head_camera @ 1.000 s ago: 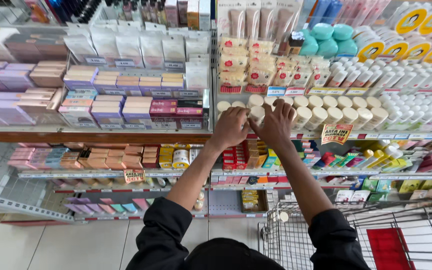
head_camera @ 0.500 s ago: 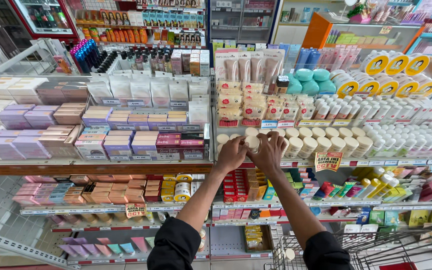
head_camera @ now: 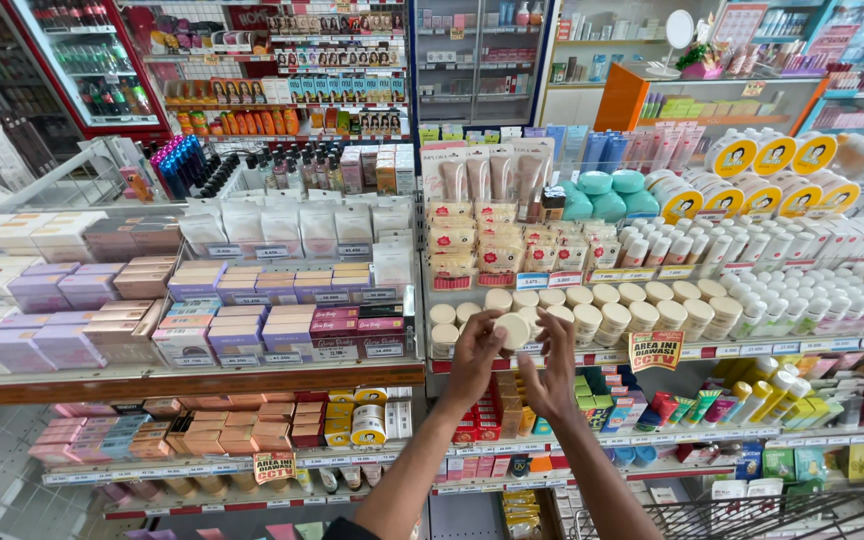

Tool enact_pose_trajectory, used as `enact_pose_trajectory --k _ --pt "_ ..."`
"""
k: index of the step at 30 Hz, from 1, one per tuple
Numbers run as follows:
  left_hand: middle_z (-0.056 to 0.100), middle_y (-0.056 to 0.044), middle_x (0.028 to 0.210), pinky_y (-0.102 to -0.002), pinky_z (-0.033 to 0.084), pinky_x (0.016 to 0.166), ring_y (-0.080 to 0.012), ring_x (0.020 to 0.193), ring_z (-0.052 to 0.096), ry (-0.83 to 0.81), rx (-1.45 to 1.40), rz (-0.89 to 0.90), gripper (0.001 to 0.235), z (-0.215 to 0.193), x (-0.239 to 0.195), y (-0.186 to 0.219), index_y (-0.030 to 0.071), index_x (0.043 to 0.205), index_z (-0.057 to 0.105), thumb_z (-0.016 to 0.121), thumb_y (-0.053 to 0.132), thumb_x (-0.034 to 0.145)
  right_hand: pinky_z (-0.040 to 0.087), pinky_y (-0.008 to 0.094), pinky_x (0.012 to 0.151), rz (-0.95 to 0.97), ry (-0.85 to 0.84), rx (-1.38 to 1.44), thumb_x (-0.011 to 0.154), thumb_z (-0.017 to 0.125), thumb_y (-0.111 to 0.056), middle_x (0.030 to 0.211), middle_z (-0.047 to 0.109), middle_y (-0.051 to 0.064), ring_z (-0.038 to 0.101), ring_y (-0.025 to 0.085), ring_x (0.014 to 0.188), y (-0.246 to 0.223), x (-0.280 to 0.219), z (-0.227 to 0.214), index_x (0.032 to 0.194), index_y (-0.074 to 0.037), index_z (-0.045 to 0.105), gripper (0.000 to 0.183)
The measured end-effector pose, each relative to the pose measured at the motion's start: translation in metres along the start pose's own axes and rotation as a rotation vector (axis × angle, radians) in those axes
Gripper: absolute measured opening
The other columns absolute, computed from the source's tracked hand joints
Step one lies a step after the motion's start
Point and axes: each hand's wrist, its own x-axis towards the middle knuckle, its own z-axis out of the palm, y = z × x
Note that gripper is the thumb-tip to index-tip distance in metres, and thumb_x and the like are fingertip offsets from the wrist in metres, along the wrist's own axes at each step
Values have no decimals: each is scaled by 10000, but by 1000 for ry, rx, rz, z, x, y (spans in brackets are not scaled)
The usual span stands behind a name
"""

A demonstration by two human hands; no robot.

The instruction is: The person picks up several small containers of cosmetic cream from a shelf and places them into a shopping cart.

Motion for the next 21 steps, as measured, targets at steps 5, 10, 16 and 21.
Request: enact_pose_trajectory --k 5,10,16,21 --pt "617 -113 1001 -294 594 752 -171 906 651 -93 30 -90 394 57 -34 -50 78 1334 573 565 367 1066 535 413 670 252 113 -38 1037 483 -325 941 683 166 670 318 741 -24 -36 -54 1361 -97 601 414" --pt "583 -146 822 -364 528 588 -230 677 631 -215 269 -127 397 122 -75 -133 26 1274 601 493 366 1099 540 416 746 564 273 -141 1060 559 -346 865 733 163 699 310 783 22 -114 -122 1159 -129 762 313" --pt "677 -165 890 -478 538 653 -336 708 690 -521 426 -333 347 197 -130 -209 106 1216 615 472 391 1080 495 228 461 954 493 60 1092 501 -290 731 668 43 566 87 519 63 -239 -215 1173 -129 704 271" --pt "673 -68 944 -417 572 767 -285 863 720 -631 636 -283 187 209 -168 -315 150 1159 634 550 165 993 365 237 368 1241 647 253 1121 443 -235 944 528 118 480 136 472 116 -342 -274 1255 -65 477 220"
